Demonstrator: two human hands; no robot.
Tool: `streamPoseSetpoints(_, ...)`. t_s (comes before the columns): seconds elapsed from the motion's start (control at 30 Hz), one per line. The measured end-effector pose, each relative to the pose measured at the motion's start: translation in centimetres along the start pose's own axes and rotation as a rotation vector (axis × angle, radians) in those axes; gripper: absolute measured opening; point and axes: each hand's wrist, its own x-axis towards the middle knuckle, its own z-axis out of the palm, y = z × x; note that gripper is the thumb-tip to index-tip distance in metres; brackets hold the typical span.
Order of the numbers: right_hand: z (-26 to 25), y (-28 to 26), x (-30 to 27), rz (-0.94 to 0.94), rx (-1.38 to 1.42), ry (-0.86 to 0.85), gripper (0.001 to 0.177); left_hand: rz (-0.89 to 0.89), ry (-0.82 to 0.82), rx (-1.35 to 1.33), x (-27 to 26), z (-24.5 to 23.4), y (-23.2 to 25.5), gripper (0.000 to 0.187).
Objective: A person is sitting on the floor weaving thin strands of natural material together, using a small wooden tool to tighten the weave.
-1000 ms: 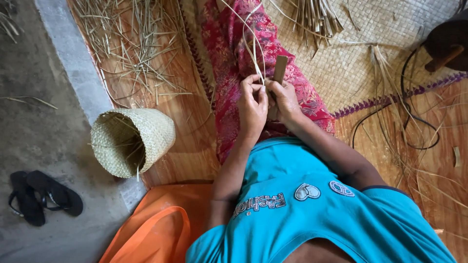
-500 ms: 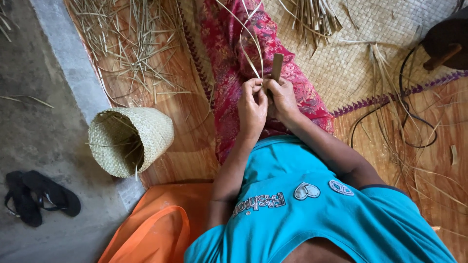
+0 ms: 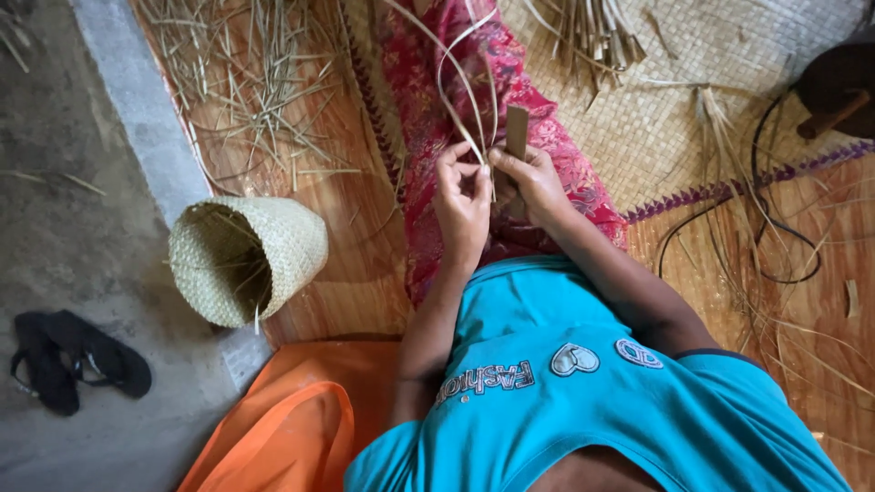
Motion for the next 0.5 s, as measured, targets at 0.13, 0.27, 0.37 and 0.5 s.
streamPoseSetpoints(0.13, 0.0, -0.7, -0.4, -0.026, -0.012, -0.083, 0.012, 0.012, -0.01, -0.018, 0.5, -0.1, 0.3, 0.038)
streamPoseSetpoints(0.27, -0.4, -0.5, -0.3, -0.028, 0.015, -0.074, 0.011, 0.005, -0.011, -0.047, 0.5, 0.2, 0.7, 0.036)
streamPoseSetpoints(0.37, -1.0, 0.5, 0.1, -0.029, -0.017, -0.063, 0.01, -0.05, -0.022, -0.069, 0.3, 0.5, 0.3, 0.03)
streamPoseSetpoints(0.5, -2.1, 2.0, 1.1, -0.073, -0.101, -0.068, 0.007, -0.094, -0.083, -0.073, 0.6, -0.6, -1.2, 0.018)
